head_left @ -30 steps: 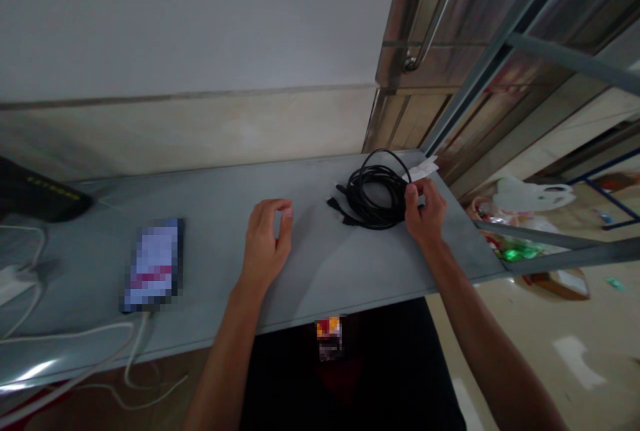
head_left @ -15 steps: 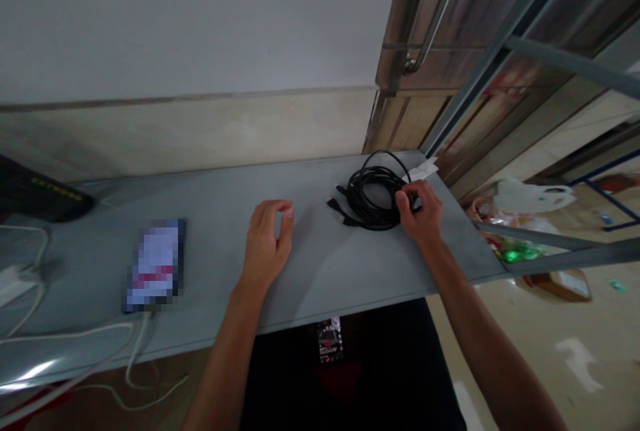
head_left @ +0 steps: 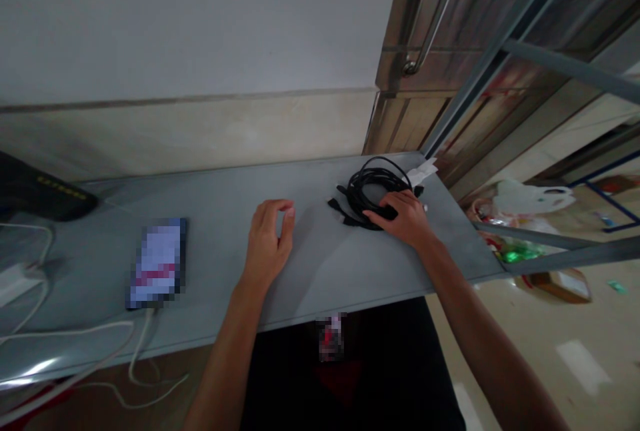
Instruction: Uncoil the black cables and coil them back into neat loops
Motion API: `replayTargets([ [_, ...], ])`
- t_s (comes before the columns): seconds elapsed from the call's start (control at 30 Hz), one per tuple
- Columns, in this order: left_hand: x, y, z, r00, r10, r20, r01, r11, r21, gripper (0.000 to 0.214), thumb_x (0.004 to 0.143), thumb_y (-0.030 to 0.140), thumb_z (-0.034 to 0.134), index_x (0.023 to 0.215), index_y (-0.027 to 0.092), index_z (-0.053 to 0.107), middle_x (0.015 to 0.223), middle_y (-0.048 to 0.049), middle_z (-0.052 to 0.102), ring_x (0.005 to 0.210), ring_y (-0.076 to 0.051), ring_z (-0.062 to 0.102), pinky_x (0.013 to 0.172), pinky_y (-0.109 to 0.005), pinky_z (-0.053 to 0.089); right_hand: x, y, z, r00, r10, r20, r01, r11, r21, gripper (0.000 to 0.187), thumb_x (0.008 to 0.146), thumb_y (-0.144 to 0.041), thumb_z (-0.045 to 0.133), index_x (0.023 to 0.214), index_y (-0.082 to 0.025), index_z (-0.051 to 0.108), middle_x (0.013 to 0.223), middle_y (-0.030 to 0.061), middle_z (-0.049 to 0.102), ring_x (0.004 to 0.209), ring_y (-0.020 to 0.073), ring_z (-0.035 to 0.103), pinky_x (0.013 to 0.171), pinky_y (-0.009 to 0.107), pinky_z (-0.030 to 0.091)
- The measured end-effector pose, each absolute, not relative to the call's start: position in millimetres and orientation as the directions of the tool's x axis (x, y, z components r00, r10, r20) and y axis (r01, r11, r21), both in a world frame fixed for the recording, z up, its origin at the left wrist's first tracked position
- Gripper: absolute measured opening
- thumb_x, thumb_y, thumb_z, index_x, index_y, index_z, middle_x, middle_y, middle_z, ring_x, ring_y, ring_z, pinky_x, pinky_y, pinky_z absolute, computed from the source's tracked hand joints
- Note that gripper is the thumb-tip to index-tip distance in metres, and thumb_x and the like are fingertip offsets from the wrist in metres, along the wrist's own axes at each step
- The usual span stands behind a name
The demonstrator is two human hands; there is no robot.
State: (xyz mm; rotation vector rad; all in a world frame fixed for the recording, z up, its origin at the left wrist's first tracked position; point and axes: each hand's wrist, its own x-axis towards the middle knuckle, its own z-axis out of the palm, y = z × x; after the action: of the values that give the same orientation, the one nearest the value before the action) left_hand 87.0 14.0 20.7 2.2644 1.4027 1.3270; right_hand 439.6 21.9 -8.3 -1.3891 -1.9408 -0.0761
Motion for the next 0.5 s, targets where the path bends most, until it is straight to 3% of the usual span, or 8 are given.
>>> replayTargets([
  [0.23, 85.9, 15.3, 17.9, 0.163, 0.788, 0.594, 0.632, -0.546, 0.55, 0.024, 0.119, 0.041, 0.05, 0.125, 0.024, 0.066, 0.12, -0.0117, 0.074, 0.115, -0.029, 0.07, 0.106, -0.052, 0.057, 441.5, 24.8, -13.8, -0.122, 0.778, 0.616, 0.845, 0.407, -0.347, 0.048, 0.1, -0.067, 0.078, 0.078, -0.026, 0.065, 0.076, 0.0028, 0.073, 0.075, 0.0231, 0.069, 0.082, 0.04, 0.055],
  [0.5, 85.8, 17.5, 15.9, 0.151, 0.789, 0.596, 0.623, -0.544, 0.562, 0.03, 0.119, 0.047, 0.048, 0.123, 0.024, 0.066, 0.118, -0.0115, 0.075, 0.114, -0.029, 0.071, 0.106, -0.051, 0.057, 443.2, 25.9, -15.7, -0.028, 0.784, 0.62, 0.812, 0.38, -0.444, 0.053, 0.11, -0.073, 0.057, 0.087, -0.027, 0.068, 0.082, 0.0067, 0.076, 0.082, 0.0276, 0.071, 0.086, 0.043, 0.056],
])
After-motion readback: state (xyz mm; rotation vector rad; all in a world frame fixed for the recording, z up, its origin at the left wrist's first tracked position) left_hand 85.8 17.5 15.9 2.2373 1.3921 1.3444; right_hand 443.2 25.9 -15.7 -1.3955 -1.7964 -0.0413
